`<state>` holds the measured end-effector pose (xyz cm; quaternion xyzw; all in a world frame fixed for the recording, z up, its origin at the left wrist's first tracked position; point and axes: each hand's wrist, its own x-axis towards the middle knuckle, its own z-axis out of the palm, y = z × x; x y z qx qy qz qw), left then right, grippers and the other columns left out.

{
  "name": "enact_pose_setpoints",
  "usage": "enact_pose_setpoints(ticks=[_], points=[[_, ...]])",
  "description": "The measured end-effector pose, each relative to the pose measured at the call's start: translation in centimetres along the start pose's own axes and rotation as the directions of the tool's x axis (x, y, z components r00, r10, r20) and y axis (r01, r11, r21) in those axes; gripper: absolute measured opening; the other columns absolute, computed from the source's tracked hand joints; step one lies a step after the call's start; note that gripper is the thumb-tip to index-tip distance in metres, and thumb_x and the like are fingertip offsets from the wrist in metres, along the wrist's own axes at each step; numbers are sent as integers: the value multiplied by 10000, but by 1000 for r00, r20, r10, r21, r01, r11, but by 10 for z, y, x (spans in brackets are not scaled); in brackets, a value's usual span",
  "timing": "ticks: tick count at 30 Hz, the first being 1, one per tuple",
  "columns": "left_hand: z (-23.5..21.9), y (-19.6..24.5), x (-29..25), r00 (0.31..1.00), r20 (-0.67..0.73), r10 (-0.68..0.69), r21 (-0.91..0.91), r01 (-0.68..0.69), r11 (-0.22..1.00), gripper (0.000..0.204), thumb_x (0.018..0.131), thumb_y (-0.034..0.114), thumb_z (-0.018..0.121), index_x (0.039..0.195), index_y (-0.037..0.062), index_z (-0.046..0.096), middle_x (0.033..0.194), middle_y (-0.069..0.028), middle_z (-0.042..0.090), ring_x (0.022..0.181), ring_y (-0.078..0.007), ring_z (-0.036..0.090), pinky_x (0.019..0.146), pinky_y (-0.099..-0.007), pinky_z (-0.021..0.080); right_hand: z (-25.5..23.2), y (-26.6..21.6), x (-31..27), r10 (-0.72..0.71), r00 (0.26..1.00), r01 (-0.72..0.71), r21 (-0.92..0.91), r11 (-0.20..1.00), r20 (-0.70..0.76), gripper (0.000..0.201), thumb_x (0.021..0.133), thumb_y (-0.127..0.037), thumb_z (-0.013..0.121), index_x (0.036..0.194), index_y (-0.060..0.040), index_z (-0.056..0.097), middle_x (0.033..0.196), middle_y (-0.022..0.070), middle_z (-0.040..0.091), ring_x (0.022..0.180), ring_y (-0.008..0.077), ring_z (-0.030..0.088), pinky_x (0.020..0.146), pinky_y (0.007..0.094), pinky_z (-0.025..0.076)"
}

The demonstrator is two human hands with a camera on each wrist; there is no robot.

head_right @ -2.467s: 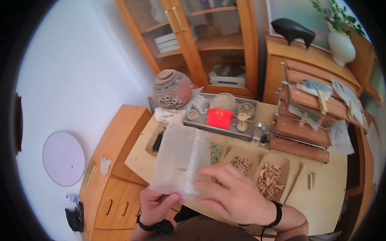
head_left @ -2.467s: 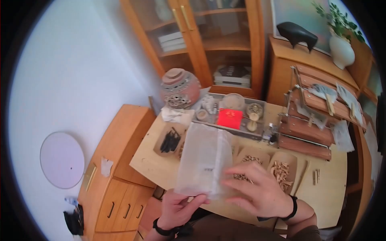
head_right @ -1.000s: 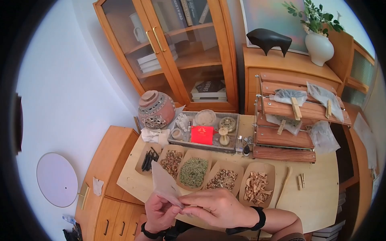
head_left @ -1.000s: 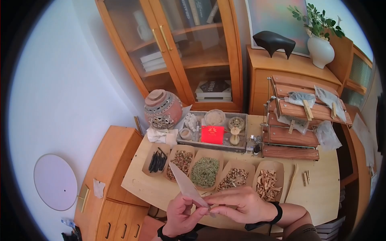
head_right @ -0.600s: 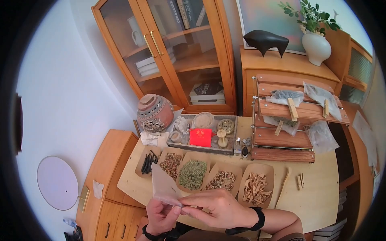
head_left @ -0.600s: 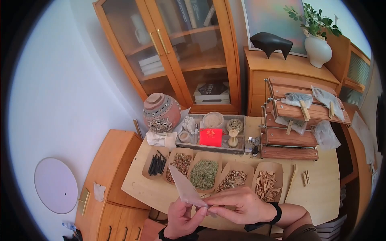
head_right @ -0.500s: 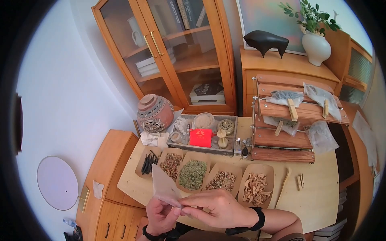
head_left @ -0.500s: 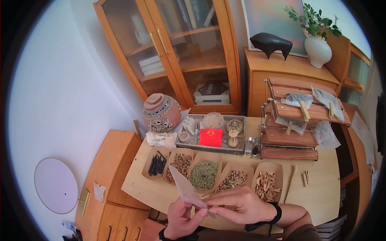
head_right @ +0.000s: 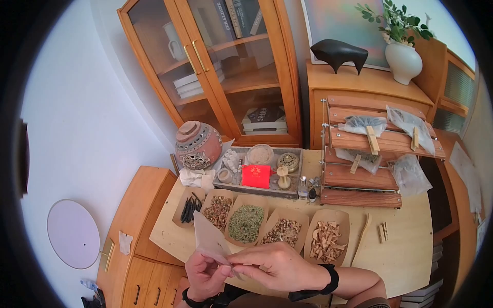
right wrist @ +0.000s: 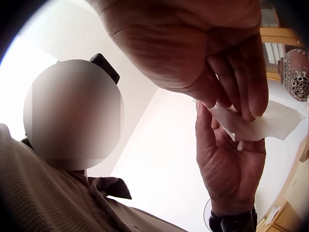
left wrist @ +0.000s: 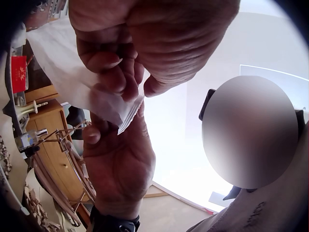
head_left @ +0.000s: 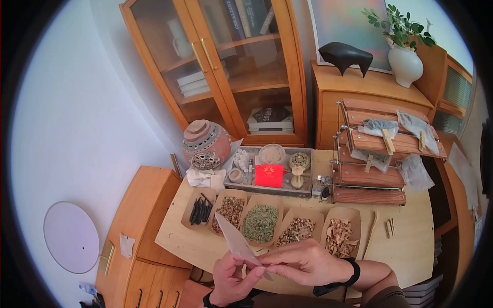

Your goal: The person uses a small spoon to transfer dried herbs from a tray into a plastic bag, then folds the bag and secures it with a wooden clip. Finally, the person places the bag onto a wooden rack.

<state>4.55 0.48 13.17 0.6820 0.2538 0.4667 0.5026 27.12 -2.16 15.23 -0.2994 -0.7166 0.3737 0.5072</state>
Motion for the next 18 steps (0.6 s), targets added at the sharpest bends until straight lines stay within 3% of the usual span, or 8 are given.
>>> enact_pose_setpoints(ticks=[5, 18], points=[[0, 1, 0, 1000, 5, 15, 18, -15, 1000, 203, 977, 88, 743, 1042, -27, 588, 872, -114, 707, 767, -149, 699, 695, -261, 562, 1, -7, 1, 59, 998, -59, 67, 996, 7, 256, 955, -106, 756, 1190, -5, 748, 1069, 153, 782, 842, 268, 776, 698, 337, 629], [1, 0, -9, 997, -67, -29, -9, 28, 1000, 212, 974, 76, 738, 1072, -36, 587, 915, -132, 720, 796, -167, 712, 722, -278, 581, 4, -8, -2, -12, 1000, 12, -17, 1000, -10, 287, 934, -110, 775, 1200, -7, 744, 1089, 160, 778, 867, 294, 777, 691, 349, 636]])
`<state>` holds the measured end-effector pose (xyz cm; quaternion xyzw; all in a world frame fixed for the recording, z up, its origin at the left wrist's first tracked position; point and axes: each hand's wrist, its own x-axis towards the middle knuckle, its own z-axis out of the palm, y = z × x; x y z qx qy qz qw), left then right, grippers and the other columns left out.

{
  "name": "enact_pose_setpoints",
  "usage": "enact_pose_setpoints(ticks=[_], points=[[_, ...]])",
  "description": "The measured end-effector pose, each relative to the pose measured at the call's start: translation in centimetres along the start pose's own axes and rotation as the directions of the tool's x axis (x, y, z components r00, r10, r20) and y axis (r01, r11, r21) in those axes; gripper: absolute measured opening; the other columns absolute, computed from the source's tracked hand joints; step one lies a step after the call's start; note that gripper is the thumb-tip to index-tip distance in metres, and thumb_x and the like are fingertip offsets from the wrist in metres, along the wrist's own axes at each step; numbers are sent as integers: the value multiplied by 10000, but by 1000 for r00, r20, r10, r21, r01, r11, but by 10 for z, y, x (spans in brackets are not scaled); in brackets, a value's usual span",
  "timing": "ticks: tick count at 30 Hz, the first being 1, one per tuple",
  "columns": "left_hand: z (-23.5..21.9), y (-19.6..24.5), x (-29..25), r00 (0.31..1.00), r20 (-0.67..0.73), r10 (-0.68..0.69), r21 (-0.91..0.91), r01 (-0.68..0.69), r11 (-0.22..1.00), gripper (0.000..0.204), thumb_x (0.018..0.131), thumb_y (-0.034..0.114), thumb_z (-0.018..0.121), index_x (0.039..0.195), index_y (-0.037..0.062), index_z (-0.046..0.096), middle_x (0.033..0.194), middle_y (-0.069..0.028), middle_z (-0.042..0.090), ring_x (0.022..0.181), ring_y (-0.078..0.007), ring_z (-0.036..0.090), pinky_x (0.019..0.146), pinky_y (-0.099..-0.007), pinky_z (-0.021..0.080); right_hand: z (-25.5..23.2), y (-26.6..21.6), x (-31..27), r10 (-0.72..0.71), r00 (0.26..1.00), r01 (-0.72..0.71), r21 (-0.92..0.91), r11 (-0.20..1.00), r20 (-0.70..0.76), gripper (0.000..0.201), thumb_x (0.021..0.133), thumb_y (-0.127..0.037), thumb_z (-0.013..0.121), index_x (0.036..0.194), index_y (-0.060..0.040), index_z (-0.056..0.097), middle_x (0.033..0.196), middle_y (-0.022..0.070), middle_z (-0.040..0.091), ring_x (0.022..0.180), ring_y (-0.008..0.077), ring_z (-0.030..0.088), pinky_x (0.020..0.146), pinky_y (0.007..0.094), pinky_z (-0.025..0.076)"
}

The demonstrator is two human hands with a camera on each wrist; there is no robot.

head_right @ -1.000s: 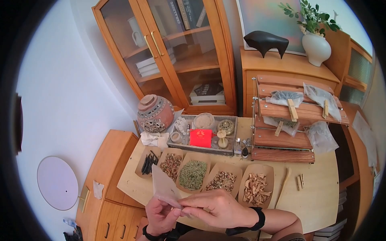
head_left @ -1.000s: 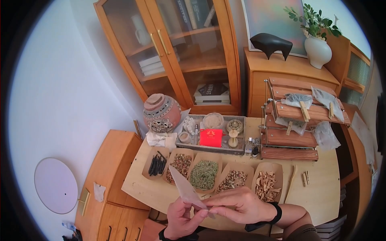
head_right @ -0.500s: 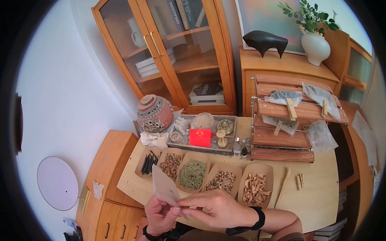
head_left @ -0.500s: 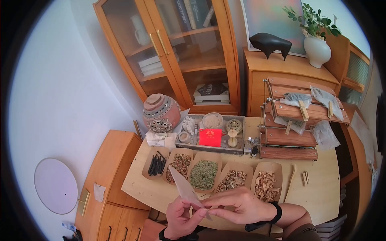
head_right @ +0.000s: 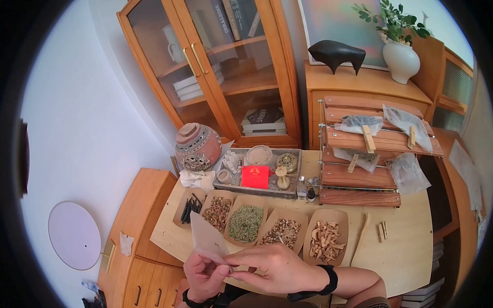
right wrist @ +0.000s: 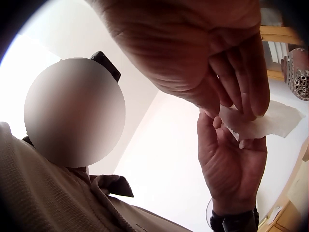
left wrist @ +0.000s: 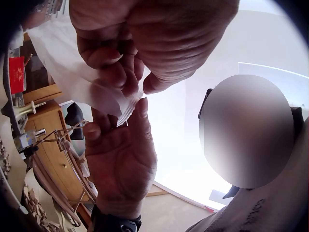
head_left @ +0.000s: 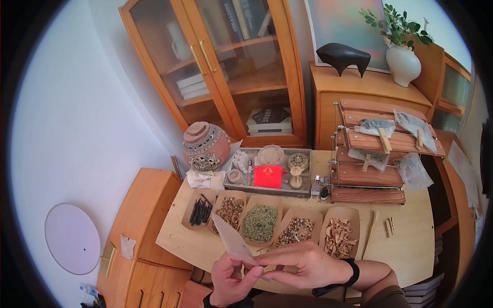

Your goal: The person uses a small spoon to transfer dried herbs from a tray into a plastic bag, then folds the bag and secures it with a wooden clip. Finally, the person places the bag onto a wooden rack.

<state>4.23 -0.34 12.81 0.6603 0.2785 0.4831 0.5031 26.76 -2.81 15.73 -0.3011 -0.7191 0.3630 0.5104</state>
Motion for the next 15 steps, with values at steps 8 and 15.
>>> enact_pose_setpoints(ticks=[8, 15], points=[[2, 6, 4, 1000, 16, 9, 16, -9, 1000, 205, 991, 70, 710, 1096, -28, 563, 928, -146, 711, 785, -152, 692, 720, -272, 575, 0, 0, 1, 36, 999, -37, 49, 998, 9, 266, 962, -78, 726, 1220, -18, 743, 1031, 164, 776, 841, 303, 769, 723, 373, 605], [3, 4, -1, 1000, 7, 11, 2, -11, 1000, 182, 969, 21, 705, 1101, -25, 588, 941, -108, 695, 788, -125, 652, 709, -262, 526, 1, 1, 2, 27, 1000, -27, 66, 997, -3, 255, 968, -73, 714, 1216, -20, 744, 1031, 156, 777, 848, 306, 765, 726, 375, 602]])
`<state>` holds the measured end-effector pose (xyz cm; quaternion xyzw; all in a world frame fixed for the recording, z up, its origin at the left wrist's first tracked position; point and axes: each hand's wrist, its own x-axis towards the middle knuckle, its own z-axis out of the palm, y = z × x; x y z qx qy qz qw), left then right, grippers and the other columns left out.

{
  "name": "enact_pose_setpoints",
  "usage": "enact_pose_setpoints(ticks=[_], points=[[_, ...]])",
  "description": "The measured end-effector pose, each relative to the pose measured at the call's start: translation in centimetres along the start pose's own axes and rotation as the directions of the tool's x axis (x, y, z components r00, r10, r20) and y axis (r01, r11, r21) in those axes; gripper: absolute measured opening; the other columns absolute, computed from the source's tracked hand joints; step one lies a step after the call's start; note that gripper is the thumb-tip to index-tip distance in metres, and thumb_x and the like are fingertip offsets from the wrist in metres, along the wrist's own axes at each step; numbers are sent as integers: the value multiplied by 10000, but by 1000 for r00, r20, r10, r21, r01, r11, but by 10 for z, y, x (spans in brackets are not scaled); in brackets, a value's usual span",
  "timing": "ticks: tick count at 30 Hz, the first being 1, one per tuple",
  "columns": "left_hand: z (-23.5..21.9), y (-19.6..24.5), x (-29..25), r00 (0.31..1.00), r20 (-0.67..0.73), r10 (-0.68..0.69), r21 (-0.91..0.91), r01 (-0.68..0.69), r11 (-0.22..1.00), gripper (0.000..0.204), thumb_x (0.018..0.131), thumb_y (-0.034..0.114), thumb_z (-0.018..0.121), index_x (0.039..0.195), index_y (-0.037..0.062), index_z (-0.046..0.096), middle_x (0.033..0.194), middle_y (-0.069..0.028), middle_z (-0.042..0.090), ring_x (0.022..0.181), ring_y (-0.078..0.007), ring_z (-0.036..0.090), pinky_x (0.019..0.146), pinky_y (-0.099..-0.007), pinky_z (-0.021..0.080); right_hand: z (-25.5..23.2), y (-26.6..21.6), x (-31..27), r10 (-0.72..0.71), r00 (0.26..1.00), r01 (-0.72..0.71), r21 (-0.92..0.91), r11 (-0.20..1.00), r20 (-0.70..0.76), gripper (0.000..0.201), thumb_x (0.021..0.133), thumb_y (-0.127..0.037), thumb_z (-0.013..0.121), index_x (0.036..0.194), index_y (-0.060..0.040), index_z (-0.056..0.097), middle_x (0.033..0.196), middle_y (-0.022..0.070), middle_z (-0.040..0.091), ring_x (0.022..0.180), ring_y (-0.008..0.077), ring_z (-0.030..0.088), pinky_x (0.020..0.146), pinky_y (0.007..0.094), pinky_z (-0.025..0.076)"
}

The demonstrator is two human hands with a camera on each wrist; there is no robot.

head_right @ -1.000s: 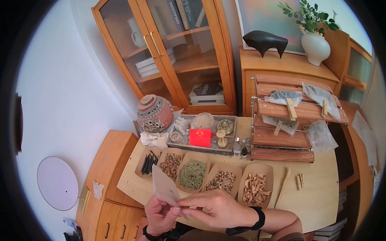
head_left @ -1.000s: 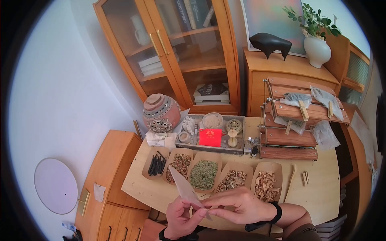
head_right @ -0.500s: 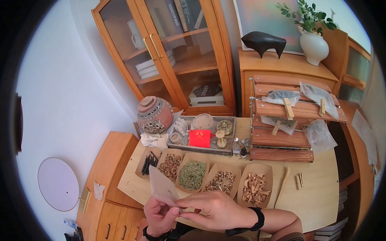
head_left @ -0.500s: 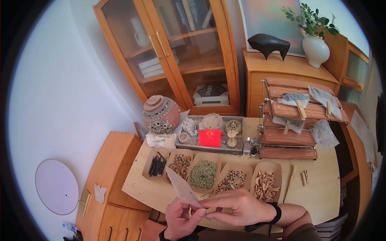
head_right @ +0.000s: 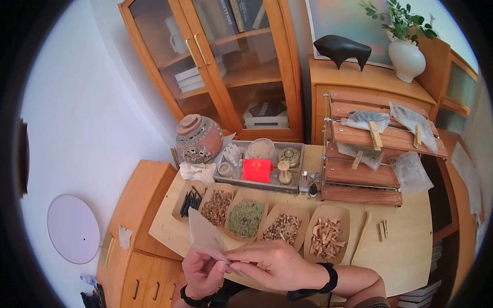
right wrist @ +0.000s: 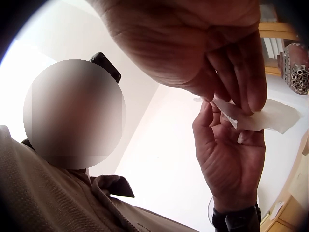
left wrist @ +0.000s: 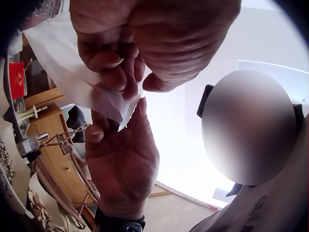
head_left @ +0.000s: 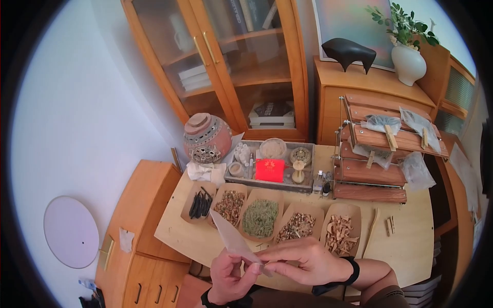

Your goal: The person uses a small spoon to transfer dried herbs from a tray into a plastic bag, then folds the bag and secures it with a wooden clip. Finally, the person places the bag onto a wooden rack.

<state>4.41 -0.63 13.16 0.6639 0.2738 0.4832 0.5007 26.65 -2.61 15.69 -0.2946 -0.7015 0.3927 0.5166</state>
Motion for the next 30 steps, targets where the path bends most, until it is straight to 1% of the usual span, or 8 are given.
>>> enact_pose_setpoints(ticks=[1, 5, 7, 10, 16, 23, 25, 30], points=[[2, 1, 0, 999, -25, -34, -44, 32, 999, 170, 940, -2, 731, 1080, -16, 636, 955, -76, 696, 801, -105, 622, 697, -257, 482, 0, 0, 0, 0, 1000, 0, -5, 1000, 0, 250, 968, -78, 715, 1210, -22, 746, 1036, 155, 777, 856, 310, 765, 730, 377, 604], [-5, -3, -5, 999, -20, -35, -14, 35, 999, 176, 933, 6, 741, 1075, -15, 640, 922, -64, 692, 768, -95, 604, 679, -251, 479, 5, 4, -3, 60, 997, -58, -41, 997, 46, 241, 960, -75, 715, 1194, -26, 748, 1053, 154, 777, 876, 320, 765, 741, 389, 607], [-10, -1, -5, 998, 66, -3, 108, -4, 994, 133, 963, 18, 698, 1040, -5, 591, 921, -92, 689, 776, -119, 655, 682, -246, 521, 9, 10, -3, 31, 997, -25, -85, 996, 72, 247, 956, -61, 692, 1195, -30, 745, 1071, 159, 776, 892, 328, 765, 747, 398, 610], [-14, 3, -8, 998, 60, -17, 193, 5, 981, 127, 950, 25, 720, 1000, 10, 604, 899, -68, 682, 763, -102, 632, 666, -242, 491, 14, 13, -4, 45, 993, -34, -96, 995, 110, 264, 956, -45, 659, 1207, -26, 737, 1087, 159, 774, 903, 332, 765, 756, 400, 611], [-22, -2, -15, 995, 80, -64, 126, 54, 991, 158, 943, 22, 734, 1048, 34, 616, 858, -25, 681, 690, -65, 590, 611, -233, 469, 20, 10, 0, 104, 983, -81, -152, 985, 150, 264, 945, -15, 646, 1194, -11, 733, 1106, 165, 771, 909, 339, 765, 761, 402, 612], [-41, -16, -22, 995, 96, -33, 11, 32, 999, 182, 973, 13, 693, 1114, 29, 580, 857, -28, 688, 676, -68, 589, 612, -233, 466, 55, 0, 1, 238, 971, -237, -86, 968, 5, 254, 960, -35, 724, 1211, -4, 744, 1070, 148, 785, 851, 233, 771, 756, 320, 599], [-49, -18, -22, 986, 123, -116, -40, 122, 992, 148, 1016, -42, 593, 1138, -21, 511, 920, -87, 667, 780, -100, 650, 689, -237, 525, 63, 3, 1, 242, 970, -245, -118, 962, -33, 239, 964, -29, 718, 1199, -1, 749, 1044, 140, 787, 843, 220, 769, 756, 301, 595], [-60, -30, -22, 994, 44, -98, -21, 99, 995, 208, 974, -19, 685, 1109, 0, 528, 908, -68, 657, 750, -73, 612, 647, -208, 483, 83, 10, 2, 372, 918, -389, -135, 911, -139, 202, 977, -23, 709, 1169, 13, 758, 997, 116, 788, 854, 146, 750, 772, 257, 582]])
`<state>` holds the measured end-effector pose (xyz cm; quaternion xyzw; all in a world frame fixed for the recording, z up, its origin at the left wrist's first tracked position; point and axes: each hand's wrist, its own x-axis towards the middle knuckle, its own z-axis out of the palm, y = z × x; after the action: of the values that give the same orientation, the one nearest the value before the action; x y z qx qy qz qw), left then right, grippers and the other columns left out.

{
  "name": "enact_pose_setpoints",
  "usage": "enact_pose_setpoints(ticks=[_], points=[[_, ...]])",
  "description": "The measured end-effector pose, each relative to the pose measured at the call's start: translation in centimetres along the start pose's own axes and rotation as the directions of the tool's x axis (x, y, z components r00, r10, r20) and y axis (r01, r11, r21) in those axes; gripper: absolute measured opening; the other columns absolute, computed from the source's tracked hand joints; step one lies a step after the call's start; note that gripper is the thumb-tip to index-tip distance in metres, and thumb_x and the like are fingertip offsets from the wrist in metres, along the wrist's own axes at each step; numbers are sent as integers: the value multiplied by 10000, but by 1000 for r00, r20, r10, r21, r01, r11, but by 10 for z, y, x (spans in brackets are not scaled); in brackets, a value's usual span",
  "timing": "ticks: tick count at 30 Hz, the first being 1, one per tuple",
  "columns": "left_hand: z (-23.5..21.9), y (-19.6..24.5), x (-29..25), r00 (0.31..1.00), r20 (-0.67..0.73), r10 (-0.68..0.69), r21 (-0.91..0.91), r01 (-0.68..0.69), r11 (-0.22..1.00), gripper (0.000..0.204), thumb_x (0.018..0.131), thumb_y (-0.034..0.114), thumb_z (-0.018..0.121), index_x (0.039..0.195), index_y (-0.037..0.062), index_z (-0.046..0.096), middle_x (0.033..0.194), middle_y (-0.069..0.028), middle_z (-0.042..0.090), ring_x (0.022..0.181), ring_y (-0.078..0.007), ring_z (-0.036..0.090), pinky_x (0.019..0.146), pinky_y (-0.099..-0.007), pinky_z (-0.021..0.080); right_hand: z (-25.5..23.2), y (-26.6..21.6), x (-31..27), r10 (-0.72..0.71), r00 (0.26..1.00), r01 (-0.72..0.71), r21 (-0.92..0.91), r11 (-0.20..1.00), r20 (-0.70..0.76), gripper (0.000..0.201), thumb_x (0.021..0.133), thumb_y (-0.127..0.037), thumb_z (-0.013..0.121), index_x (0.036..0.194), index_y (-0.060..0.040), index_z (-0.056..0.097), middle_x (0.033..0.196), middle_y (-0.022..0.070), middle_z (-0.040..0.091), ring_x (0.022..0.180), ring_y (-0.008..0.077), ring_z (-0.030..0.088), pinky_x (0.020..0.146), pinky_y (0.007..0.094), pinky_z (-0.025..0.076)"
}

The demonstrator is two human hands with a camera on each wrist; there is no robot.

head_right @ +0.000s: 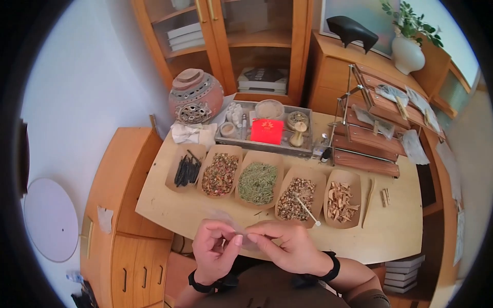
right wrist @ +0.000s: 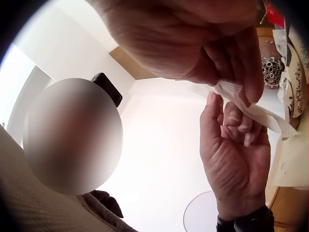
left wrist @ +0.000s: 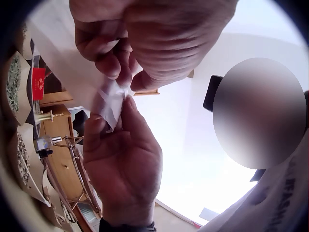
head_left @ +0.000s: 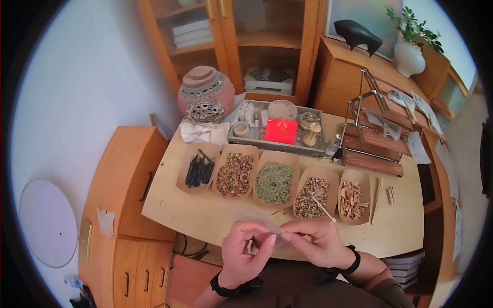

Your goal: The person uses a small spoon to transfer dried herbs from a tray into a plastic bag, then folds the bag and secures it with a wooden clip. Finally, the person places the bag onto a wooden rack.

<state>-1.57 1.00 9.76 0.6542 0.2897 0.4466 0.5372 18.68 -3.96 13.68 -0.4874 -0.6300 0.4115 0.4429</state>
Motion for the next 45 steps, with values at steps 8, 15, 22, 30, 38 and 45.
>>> enact_pose_setpoints(ticks=[8, 15, 22, 30, 38, 45], points=[[-2, -17, 16, 961, 205, 185, -8, -188, 982, 332, 877, -8, 813, 1079, 29, 552, 887, -49, 638, 691, -55, 549, 595, -207, 434, 7, 6, -7, 90, 980, -22, 355, 935, -176, 179, 999, -12, 699, 1164, 26, 759, 1053, 92, 782, 921, 113, 717, 807, 266, 583], [8, -24, 26, 937, 294, 189, -74, -175, 982, 322, 894, 11, 778, 1123, 35, 553, 972, -45, 616, 768, -83, 551, 659, -223, 442, 23, 9, -62, 183, 798, 72, 393, 917, -574, 177, 1004, 2, 688, 1169, 40, 738, 1028, 98, 778, 916, 121, 725, 811, 276, 589], [44, -15, 49, 958, 255, -129, -213, 186, 959, 324, 1016, 88, 654, 1309, -12, 560, 1154, -88, 637, 857, -115, 589, 724, -238, 479, -14, 34, -121, 351, 501, 281, 532, 799, -791, 144, 1014, -55, 691, 1112, 43, 730, 977, 99, 776, 810, 125, 718, 731, 256, 568], [81, -17, 7, 910, 281, -304, -231, 371, 899, 95, 1063, 64, 620, 1099, -19, 649, 830, -5, 653, 660, -40, 532, 600, -208, 429, -66, 68, -154, 396, 581, 165, 579, 798, -711, 115, 1008, -54, 699, 1081, 26, 736, 864, 21, 725, 722, 72, 626, 648, 221, 491], [98, 6, -18, 956, 92, -279, -82, 286, 955, 76, 1061, 63, 618, 1067, -7, 648, 795, -8, 660, 682, -44, 587, 600, -201, 449, -85, 73, -154, 345, 689, 71, 533, 843, -637, 111, 1017, -31, 672, 1087, 42, 720, 760, 60, 703, 589, 108, 619, 537, 260, 528], [90, 10, -7, 940, 96, -328, -129, 339, 932, 338, 1019, 2, 617, 1344, 10, 526, 763, -35, 648, 621, -73, 566, 555, -202, 418, -72, 59, -149, 199, 710, 254, 509, 822, -676, 233, 1022, -26, 650, 1245, 14, 702, 907, 67, 686, 755, 118, 657, 604, 247, 558]])
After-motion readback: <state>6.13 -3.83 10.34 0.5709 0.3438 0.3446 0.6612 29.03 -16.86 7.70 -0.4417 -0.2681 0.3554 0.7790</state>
